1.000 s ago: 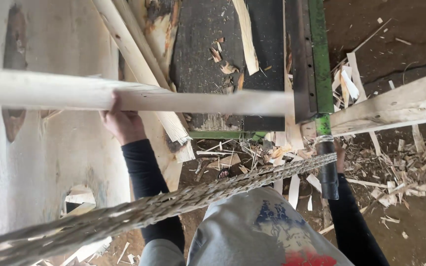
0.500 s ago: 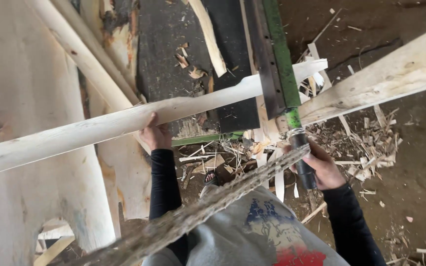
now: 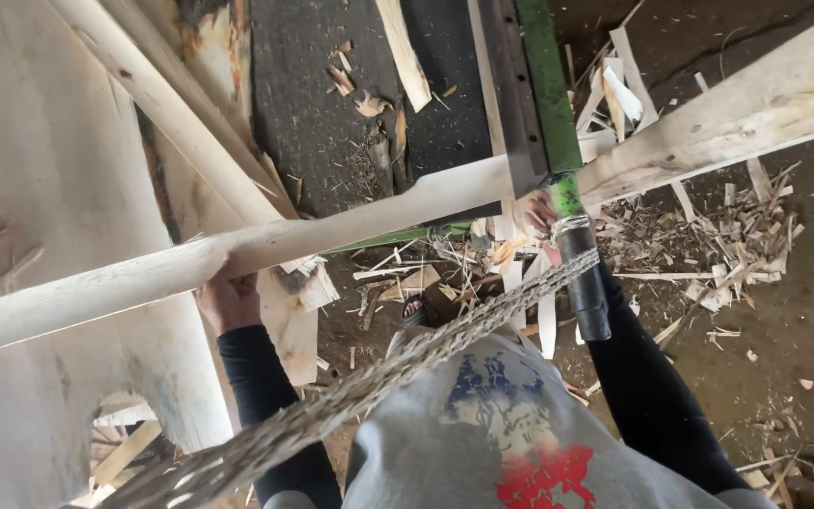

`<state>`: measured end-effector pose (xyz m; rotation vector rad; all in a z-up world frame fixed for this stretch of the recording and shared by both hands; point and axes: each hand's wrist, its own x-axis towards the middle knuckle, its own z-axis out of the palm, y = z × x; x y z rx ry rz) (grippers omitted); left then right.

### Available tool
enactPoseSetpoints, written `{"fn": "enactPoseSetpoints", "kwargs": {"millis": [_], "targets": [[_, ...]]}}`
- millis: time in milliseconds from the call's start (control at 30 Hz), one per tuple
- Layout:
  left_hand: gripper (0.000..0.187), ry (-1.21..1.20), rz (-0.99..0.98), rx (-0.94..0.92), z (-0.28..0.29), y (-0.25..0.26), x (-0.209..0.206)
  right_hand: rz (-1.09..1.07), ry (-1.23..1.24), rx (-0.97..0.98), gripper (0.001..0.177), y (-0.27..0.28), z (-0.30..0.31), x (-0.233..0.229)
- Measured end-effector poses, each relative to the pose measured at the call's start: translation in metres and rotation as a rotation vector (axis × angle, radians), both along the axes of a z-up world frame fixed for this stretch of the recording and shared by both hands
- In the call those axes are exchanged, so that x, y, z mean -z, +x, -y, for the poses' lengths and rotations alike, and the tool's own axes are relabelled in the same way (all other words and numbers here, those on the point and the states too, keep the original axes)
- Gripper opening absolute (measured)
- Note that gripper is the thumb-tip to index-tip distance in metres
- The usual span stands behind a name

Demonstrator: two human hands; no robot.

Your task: Peeling thin layers of wood and organizing wood strips in a workshop.

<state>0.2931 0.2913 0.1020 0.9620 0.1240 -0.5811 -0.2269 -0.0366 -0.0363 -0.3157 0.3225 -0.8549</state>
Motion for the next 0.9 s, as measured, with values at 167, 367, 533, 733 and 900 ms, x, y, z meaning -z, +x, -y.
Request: {"fn": "enactPoseSetpoints", "kwargs": {"millis": [167, 367, 533, 733, 900], "targets": [[0.031, 0.081, -0.051, -0.043, -0.023, 0.015, -0.031, -0.206, 0.038, 0.071, 0.062, 0.002, 0.018, 0.003], [0.038, 0.153, 0.019, -0.023, -0.067, 0.035, -0.031, -0.750, -0.104, -0.034, 0.034, 0.013, 0.029, 0.040], [0.034, 0.053, 0.052, 0.119, -0.004, -0.018, -0.085, -0.599, 0.329, -0.244, 0.048, 0.024, 0.064, 0.022], [0.041, 0.031, 0.148, 0.010, 0.060, -0.011, -0.072, -1.037, -0.060, -0.255, 0.063, 0.048, 0.003, -0.248], [0.043, 0.023, 0.196, -0.050, 0.096, 0.033, -0.058, -0.756, -0.454, -0.292, 0.096, -0.009, -0.056, -0.295]]}}
